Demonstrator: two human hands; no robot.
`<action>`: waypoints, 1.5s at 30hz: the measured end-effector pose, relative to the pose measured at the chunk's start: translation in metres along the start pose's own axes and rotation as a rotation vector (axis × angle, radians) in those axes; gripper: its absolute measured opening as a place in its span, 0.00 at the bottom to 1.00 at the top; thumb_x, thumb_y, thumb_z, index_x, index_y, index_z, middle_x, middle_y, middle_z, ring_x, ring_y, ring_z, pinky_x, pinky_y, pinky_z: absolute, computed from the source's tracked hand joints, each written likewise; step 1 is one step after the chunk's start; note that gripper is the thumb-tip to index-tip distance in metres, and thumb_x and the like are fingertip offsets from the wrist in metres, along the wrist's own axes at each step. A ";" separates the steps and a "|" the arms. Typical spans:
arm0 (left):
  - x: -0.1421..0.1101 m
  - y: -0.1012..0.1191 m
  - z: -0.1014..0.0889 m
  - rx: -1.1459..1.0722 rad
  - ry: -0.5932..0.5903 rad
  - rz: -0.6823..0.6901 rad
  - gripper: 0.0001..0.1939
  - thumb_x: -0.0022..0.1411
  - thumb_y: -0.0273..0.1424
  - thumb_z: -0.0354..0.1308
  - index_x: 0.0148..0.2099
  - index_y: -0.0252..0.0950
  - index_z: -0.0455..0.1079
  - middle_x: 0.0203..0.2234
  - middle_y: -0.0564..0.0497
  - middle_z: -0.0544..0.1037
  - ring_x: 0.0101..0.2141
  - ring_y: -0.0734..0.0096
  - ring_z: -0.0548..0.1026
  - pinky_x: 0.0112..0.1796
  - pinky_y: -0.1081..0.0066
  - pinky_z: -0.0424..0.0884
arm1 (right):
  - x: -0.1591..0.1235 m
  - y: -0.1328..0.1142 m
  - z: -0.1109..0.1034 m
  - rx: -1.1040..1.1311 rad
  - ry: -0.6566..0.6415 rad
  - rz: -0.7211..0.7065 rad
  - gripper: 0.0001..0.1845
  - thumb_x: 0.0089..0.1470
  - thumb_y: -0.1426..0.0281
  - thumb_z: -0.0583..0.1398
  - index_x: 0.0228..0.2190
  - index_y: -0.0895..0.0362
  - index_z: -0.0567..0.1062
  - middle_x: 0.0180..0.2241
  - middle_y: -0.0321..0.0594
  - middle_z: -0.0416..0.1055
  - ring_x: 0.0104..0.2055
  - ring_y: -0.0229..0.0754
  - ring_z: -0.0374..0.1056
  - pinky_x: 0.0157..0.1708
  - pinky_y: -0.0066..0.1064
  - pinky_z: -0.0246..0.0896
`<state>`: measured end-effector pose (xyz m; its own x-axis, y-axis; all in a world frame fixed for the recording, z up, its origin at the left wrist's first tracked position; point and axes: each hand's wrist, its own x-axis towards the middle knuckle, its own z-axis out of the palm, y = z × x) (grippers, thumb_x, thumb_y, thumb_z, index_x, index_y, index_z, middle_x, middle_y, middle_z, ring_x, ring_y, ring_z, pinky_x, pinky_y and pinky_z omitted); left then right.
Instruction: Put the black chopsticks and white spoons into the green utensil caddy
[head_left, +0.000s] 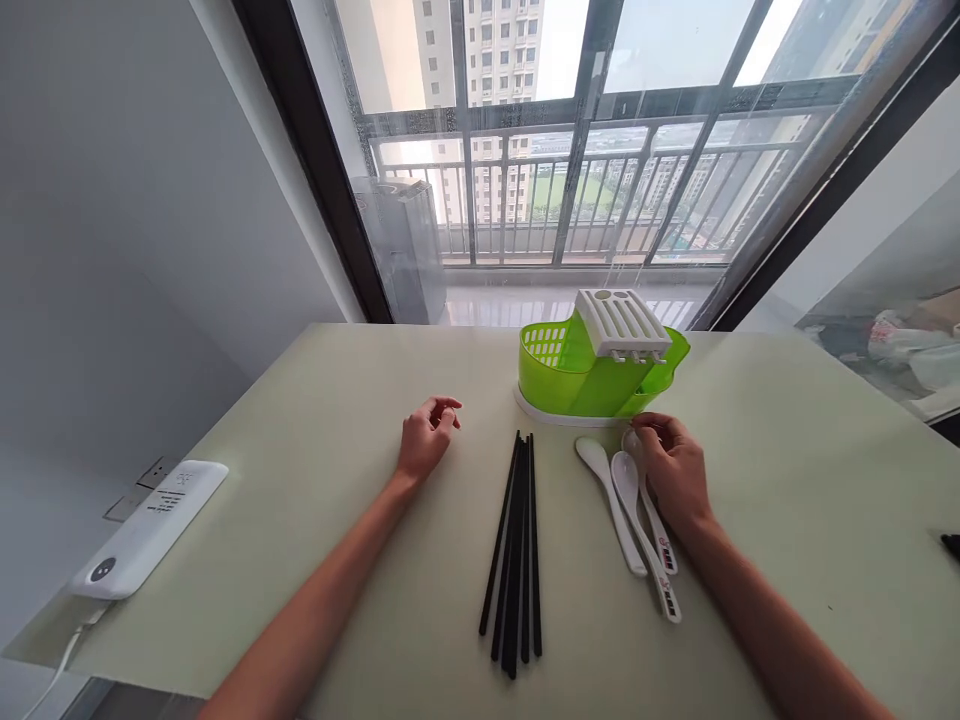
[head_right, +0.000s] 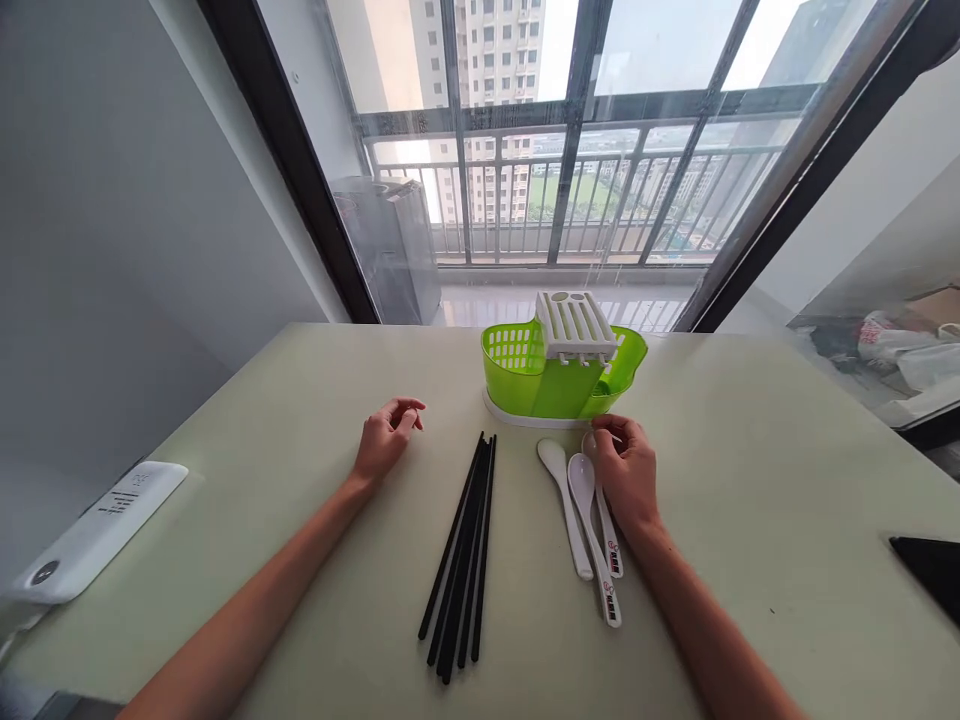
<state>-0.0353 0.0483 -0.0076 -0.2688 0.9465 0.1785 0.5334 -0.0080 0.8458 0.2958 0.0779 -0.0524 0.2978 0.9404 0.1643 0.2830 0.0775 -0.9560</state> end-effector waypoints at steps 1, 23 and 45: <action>0.000 0.000 -0.001 -0.001 -0.013 0.004 0.13 0.64 0.35 0.52 0.42 0.37 0.76 0.25 0.54 0.77 0.24 0.72 0.68 0.29 0.72 0.63 | -0.003 -0.002 -0.001 -0.011 -0.009 -0.005 0.14 0.53 0.60 0.59 0.37 0.56 0.76 0.38 0.44 0.76 0.39 0.46 0.72 0.39 0.37 0.66; -0.013 0.007 0.000 -0.063 -0.156 0.004 0.12 0.65 0.34 0.51 0.42 0.38 0.75 0.25 0.56 0.77 0.24 0.73 0.67 0.29 0.73 0.64 | -0.099 -0.084 -0.001 -0.674 -0.833 -0.612 0.07 0.70 0.64 0.52 0.40 0.51 0.68 0.28 0.30 0.73 0.26 0.38 0.72 0.27 0.31 0.55; -0.010 0.010 -0.001 0.018 -0.203 0.001 0.13 0.67 0.34 0.51 0.43 0.39 0.77 0.26 0.55 0.78 0.24 0.73 0.67 0.29 0.72 0.63 | -0.120 -0.073 0.032 -0.967 -0.808 -0.685 0.15 0.68 0.67 0.52 0.27 0.51 0.66 0.19 0.33 0.74 0.19 0.47 0.74 0.23 0.37 0.31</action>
<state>-0.0282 0.0381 0.0000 -0.1015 0.9922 0.0728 0.5487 -0.0052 0.8360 0.2105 -0.0305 -0.0101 -0.6460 0.7631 0.0220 0.7518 0.6409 -0.1550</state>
